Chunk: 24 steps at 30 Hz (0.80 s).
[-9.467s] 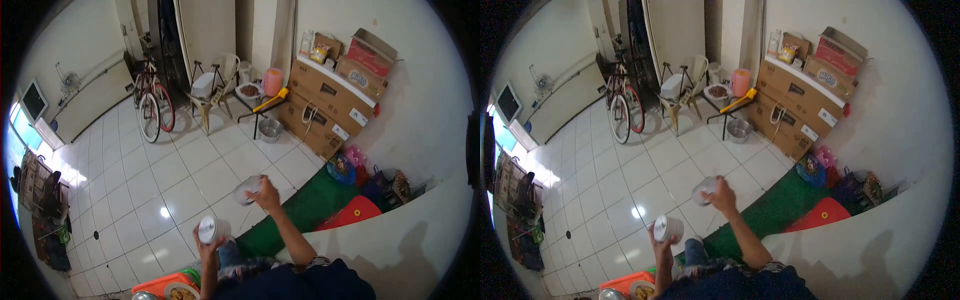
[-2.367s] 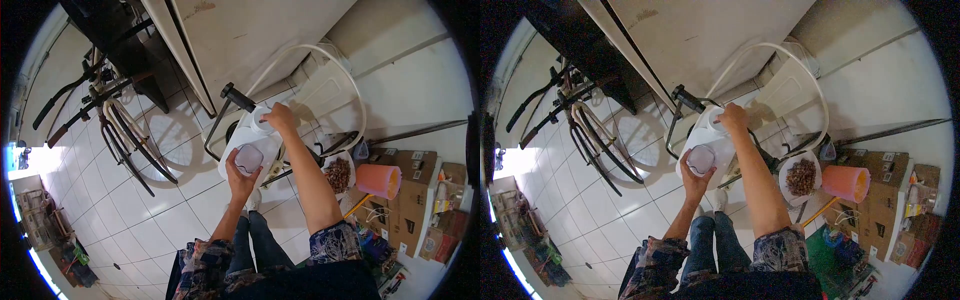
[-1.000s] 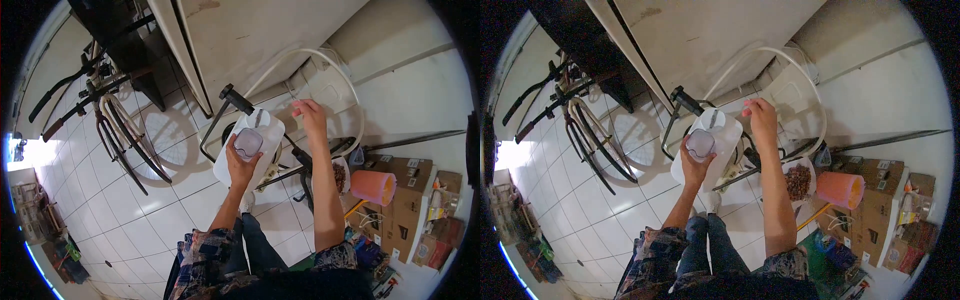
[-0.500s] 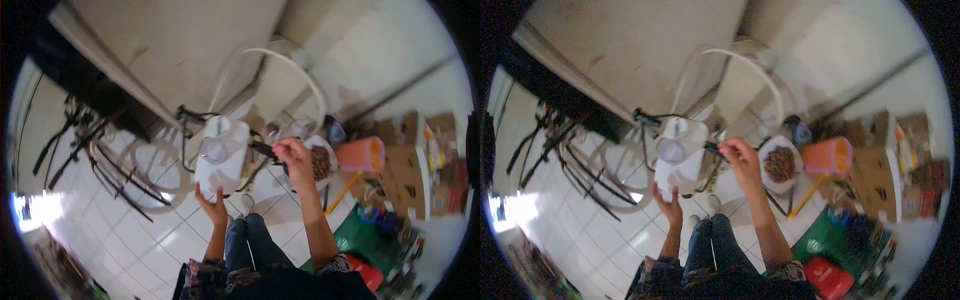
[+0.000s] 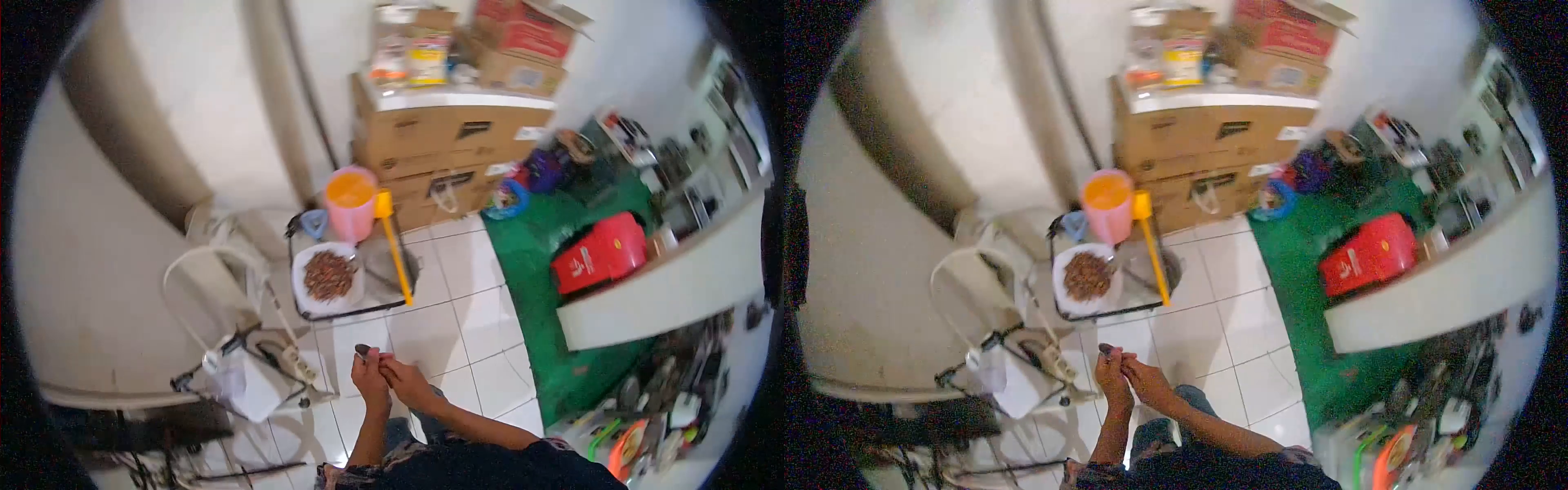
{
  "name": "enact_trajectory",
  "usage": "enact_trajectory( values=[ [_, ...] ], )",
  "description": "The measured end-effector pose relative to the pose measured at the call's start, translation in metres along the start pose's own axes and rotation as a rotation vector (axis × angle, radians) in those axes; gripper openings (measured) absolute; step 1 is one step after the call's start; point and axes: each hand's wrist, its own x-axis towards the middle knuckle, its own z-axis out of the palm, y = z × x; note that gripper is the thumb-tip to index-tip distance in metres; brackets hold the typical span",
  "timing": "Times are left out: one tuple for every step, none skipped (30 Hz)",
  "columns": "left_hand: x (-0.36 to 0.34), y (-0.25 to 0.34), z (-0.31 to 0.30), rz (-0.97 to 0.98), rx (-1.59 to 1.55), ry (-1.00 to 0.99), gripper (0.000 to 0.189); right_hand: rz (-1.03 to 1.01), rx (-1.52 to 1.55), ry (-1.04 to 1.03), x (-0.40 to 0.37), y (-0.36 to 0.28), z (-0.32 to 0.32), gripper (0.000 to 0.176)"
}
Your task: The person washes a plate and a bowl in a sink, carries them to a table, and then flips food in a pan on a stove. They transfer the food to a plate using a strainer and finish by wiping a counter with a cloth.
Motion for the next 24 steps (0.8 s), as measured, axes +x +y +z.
enact_trajectory(
  values=[
    [-0.002,-0.009,0.018,0.005,0.063,-0.065,0.017,-0.013,-0.022,0.055,-0.008,0.001,-0.023,0.018],
    [-0.004,-0.016,0.038,0.01,0.124,-0.126,0.016,-0.013,-0.013,0.109,-0.014,0.005,-0.046,0.018],
    [-0.007,-0.021,0.065,-0.024,0.121,-0.155,0.018,-0.008,-0.099,0.153,-0.019,0.011,-0.07,0.017],
    [-0.01,-0.032,0.094,-0.023,0.14,-0.193,0.018,0.0,-0.181,0.19,-0.025,0.016,-0.101,0.017],
    [-0.01,-0.049,0.115,0.003,0.211,-0.235,0.019,0.004,-0.176,0.23,-0.029,0.021,-0.126,0.017],
    [-0.01,-0.065,0.138,0.03,0.279,-0.274,0.021,0.098,-0.232,0.235,-0.035,0.026,-0.151,0.017],
    [-0.01,-0.083,0.165,0.126,0.312,-0.299,0.025,0.192,-0.287,0.235,-0.04,0.031,-0.181,0.018],
    [0.013,-0.111,0.178,0.242,0.284,-0.238,0.025,0.195,-0.29,0.264,-0.052,0.042,-0.208,0.018],
    [0.052,-0.135,0.185,0.359,0.254,-0.174,0.026,0.219,-0.343,0.24,-0.069,0.056,-0.231,0.017],
    [0.087,-0.139,0.196,0.242,0.181,-0.15,0.024,0.244,-0.396,0.214,-0.083,0.072,-0.254,0.017],
    [0.11,-0.137,0.228,0.286,0.394,-0.058,0.027,0.246,-0.402,0.229,-0.099,0.093,-0.286,0.017],
    [0.104,-0.123,0.265,0.331,0.485,-0.138,0.03,0.231,-0.387,0.324,-0.115,0.117,-0.31,0.017],
    [0.108,-0.123,0.291,0.219,0.553,-0.216,0.036,0.214,-0.369,0.421,-0.121,0.136,-0.331,0.017],
    [0.116,-0.148,0.314,0.219,0.551,-0.226,0.036,0.216,-0.371,0.43,-0.114,0.152,-0.359,0.017],
    [0.123,-0.182,0.33,0.276,0.668,-0.374,0.039,0.265,-0.12,0.523,-0.107,0.164,-0.386,0.017],
    [0.13,-0.211,0.339,0.331,0.788,-0.519,0.043,0.312,0.137,0.607,-0.101,0.174,-0.409,0.018],
    [0.104,-0.22,0.377,0.288,0.616,-0.665,0.04,0.415,0.462,0.586,-0.082,0.17,-0.439,0.02],
    [0.061,-0.229,0.429,0.246,0.44,-0.806,0.04,0.414,0.471,0.586,-0.063,0.165,-0.47,0.02],
    [0.033,-0.246,0.462,-0.001,0.367,-0.804,0.043,0.396,0.916,0.553,-0.041,0.161,-0.497,0.019],
    [0.015,-0.258,0.489,-0.247,0.292,-0.794,0.046,0.359,1.36,0.499,-0.024,0.163,-0.515,0.018],
    [-0.002,-0.245,0.522,-0.35,0.296,-0.837,0.044,0.337,1.466,0.452,-0.007,0.171,-0.529,0.016],
    [-0.007,-0.234,0.553,-0.455,0.3,-0.878,0.042,0.313,1.57,0.402,0.01,0.182,-0.542,0.014],
    [0.009,-0.246,0.576,-0.462,0.32,-0.802,0.037,0.292,1.593,0.395,0.028,0.185,-0.562,0.013],
    [0.025,-0.255,0.597,-0.465,0.322,-0.807,0.037,0.29,1.594,0.401,0.042,0.189,-0.583,0.013]
  ],
)
